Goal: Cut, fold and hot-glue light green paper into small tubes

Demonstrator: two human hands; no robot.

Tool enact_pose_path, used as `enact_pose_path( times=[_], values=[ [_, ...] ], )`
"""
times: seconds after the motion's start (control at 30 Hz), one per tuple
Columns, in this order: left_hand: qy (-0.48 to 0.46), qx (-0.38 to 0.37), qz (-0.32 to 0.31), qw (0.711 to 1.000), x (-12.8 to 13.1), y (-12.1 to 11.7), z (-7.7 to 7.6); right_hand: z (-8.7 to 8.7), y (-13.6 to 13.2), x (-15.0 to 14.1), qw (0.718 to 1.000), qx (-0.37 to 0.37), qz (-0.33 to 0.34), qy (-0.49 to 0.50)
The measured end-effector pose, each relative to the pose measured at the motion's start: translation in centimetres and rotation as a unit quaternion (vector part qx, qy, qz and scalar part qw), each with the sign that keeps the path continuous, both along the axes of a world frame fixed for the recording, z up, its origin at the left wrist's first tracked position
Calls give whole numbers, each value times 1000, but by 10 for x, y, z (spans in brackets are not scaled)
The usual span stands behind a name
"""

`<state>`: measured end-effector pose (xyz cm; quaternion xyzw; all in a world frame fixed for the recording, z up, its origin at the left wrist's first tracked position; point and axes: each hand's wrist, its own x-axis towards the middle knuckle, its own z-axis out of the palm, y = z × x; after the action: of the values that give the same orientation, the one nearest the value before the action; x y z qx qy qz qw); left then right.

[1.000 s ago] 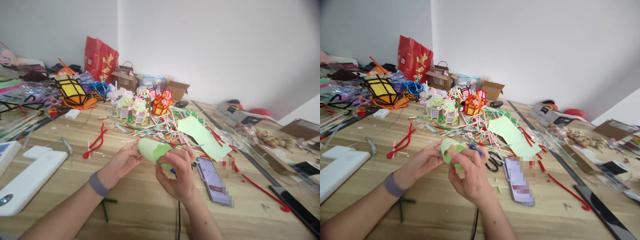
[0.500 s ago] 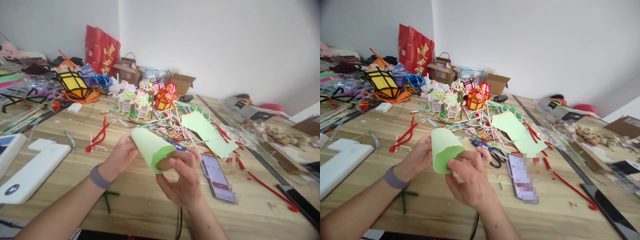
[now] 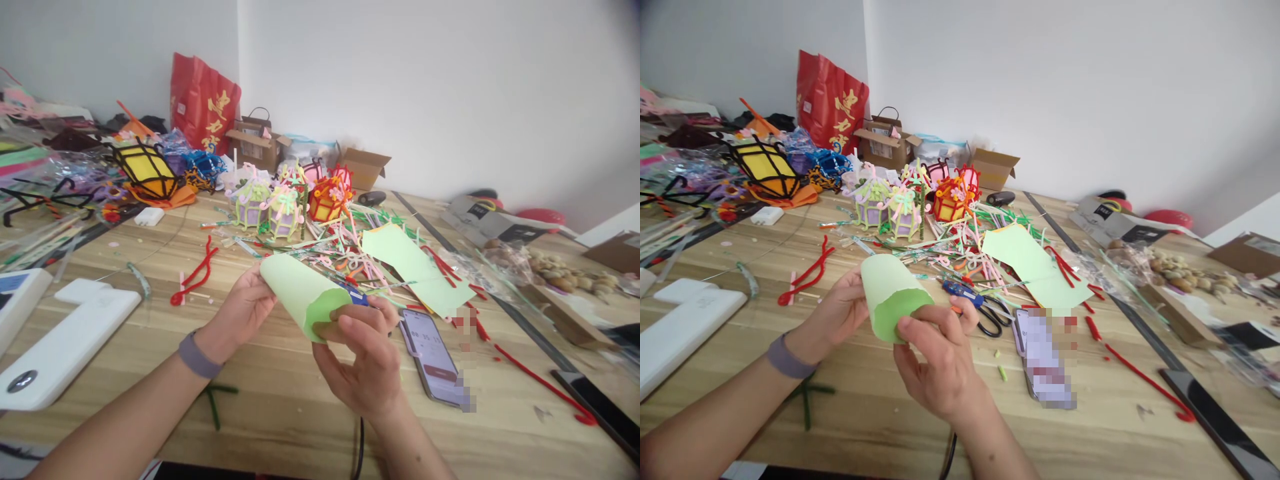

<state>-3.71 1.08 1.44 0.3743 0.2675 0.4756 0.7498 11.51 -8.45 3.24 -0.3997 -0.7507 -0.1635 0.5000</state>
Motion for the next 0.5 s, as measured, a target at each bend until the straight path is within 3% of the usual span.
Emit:
enact_pose_path(
  times=[0.27, 0.4, 0.5],
  values=[
    [-49, 16, 49, 997, -1, 12, -6, -2, 3, 2, 997, 12, -69, -30],
    [-49, 3, 34, 998, -2, 11, -7, -6, 11, 9, 993, -8, -54, 102],
    [-8, 13, -2, 1000, -3, 9, -7, -9, 19, 17, 975, -49, -41, 213]
  ],
)
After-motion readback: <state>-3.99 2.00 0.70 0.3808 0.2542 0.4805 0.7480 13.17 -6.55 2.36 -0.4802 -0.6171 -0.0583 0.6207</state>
